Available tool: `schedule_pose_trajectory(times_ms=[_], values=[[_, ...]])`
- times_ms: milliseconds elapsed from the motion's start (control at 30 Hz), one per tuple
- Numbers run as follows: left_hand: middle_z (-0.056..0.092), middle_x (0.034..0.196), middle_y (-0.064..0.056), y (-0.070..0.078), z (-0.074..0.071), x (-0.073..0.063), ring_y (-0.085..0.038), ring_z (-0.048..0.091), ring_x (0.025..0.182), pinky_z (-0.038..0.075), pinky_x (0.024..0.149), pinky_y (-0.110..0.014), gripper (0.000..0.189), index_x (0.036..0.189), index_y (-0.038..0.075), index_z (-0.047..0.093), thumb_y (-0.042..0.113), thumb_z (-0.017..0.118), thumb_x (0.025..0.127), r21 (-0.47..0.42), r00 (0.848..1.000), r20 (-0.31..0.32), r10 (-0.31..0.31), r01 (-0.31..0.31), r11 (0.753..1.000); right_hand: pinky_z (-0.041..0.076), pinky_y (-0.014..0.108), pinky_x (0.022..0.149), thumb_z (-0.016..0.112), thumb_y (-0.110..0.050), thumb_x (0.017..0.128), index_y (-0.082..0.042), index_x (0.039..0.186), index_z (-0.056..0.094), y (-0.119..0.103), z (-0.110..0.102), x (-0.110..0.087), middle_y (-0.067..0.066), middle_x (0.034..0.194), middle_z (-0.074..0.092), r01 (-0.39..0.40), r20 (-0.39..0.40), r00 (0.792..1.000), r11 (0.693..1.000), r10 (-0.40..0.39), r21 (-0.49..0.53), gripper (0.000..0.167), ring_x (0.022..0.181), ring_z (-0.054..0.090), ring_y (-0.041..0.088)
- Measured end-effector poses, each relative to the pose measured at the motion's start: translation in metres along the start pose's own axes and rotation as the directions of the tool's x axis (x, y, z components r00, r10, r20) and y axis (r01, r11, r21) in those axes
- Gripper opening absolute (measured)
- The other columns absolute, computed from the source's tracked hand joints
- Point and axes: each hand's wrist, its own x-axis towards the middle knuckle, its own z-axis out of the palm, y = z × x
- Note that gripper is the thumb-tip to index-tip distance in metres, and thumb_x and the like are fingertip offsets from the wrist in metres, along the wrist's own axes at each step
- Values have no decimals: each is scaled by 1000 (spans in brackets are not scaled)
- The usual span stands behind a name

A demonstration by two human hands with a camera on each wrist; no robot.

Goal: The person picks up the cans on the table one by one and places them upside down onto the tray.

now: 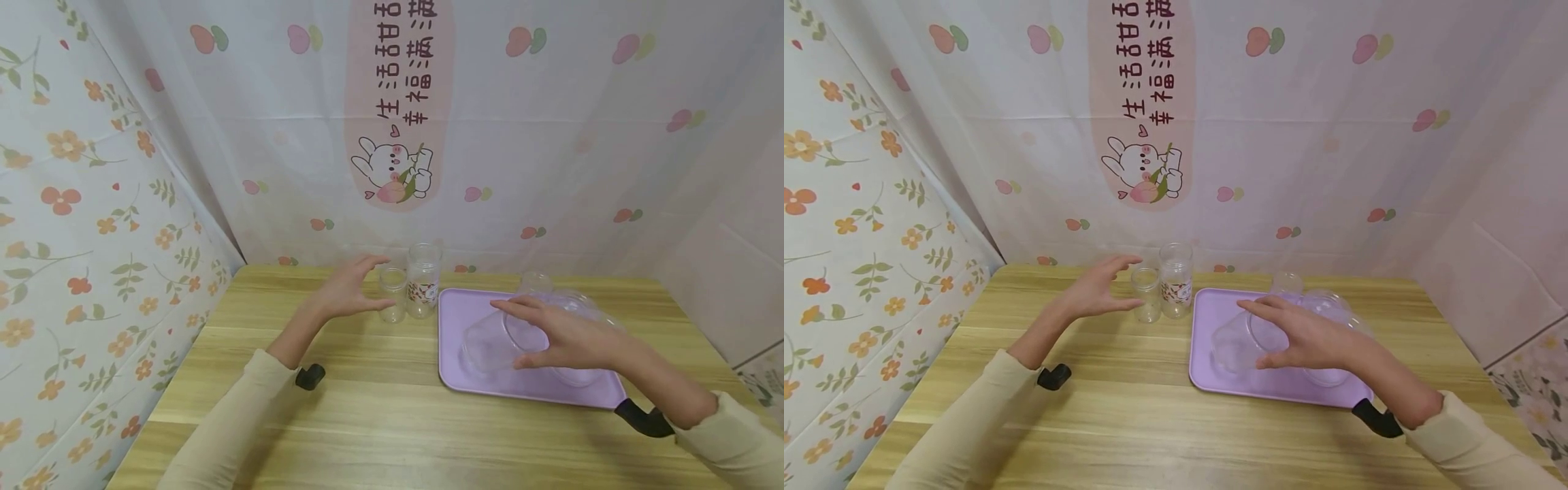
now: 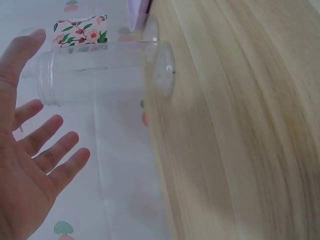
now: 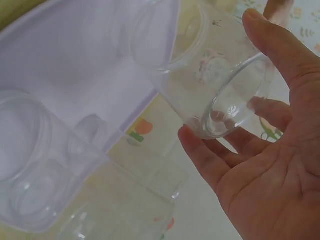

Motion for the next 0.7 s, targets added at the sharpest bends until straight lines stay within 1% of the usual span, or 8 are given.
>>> schedule_pose_trajectory(times_ms=[167, 267, 333, 400, 500, 600, 700], values=[[46, 150, -10, 2, 0, 6, -30, 51, 130, 45, 105, -47, 84, 150, 8, 47, 45, 83, 84, -27, 999, 19, -32, 32, 999, 54, 49, 91, 84, -45, 82, -10, 155, 41, 1, -6, 2, 12, 143, 49, 1, 18, 1000, 999, 0, -47, 92, 123, 55, 30], [45, 152, -10, 4, -1, 9, -31, 50, 131, 45, 105, -48, 83, 151, 7, 45, 43, 82, 85, -52, 998, 35, -58, 60, 997, 55, 46, 88, 79, -54, 84, -10, 155, 41, 2, -11, 3, 12, 142, 49, -4, 35, 999, 997, 6, -77, 92, 116, 60, 28], [45, 151, -10, 5, -2, 10, -31, 50, 131, 44, 105, -49, 84, 151, 7, 45, 42, 82, 85, -58, 996, 47, -73, 75, 995, 56, 44, 85, 77, -57, 84, -9, 155, 42, 3, -13, 4, 13, 141, 49, 0, 43, 999, 995, 4, -97, 93, 111, 62, 25], [45, 151, -11, 7, -2, 11, -32, 49, 132, 44, 106, -49, 85, 151, 6, 44, 42, 83, 85, -62, 995, 61, -84, 88, 994, 56, 42, 84, 78, -57, 84, -7, 154, 42, 4, -14, 6, 13, 139, 49, 1, 56, 998, 994, 5, -111, 93, 107, 63, 23], [46, 151, -13, 9, -3, 13, -33, 49, 132, 43, 107, -49, 88, 152, 4, 43, 43, 83, 84, -56, 991, 86, -98, 103, 993, 56, 42, 84, 80, -53, 83, -4, 153, 43, 5, -17, 7, 15, 138, 50, -7, 78, 997, 994, 16, -108, 93, 105, 63, 22], [46, 151, -14, 11, -3, 15, -33, 49, 133, 41, 108, -49, 88, 152, 3, 42, 42, 83, 85, -38, 988, 108, -112, 117, 992, 56, 44, 86, 81, -52, 84, -3, 153, 43, 5, -19, 8, 15, 138, 49, -27, 104, 994, 994, 37, -103, 93, 107, 61, 23], [46, 151, -16, 13, -3, 17, -33, 49, 133, 40, 109, -48, 88, 152, 1, 41, 40, 83, 85, -19, 986, 125, -112, 116, 993, 55, 45, 87, 82, -49, 83, -2, 153, 43, 6, -21, 8, 16, 138, 49, -41, 126, 990, 994, 55, -106, 93, 108, 61, 23]])
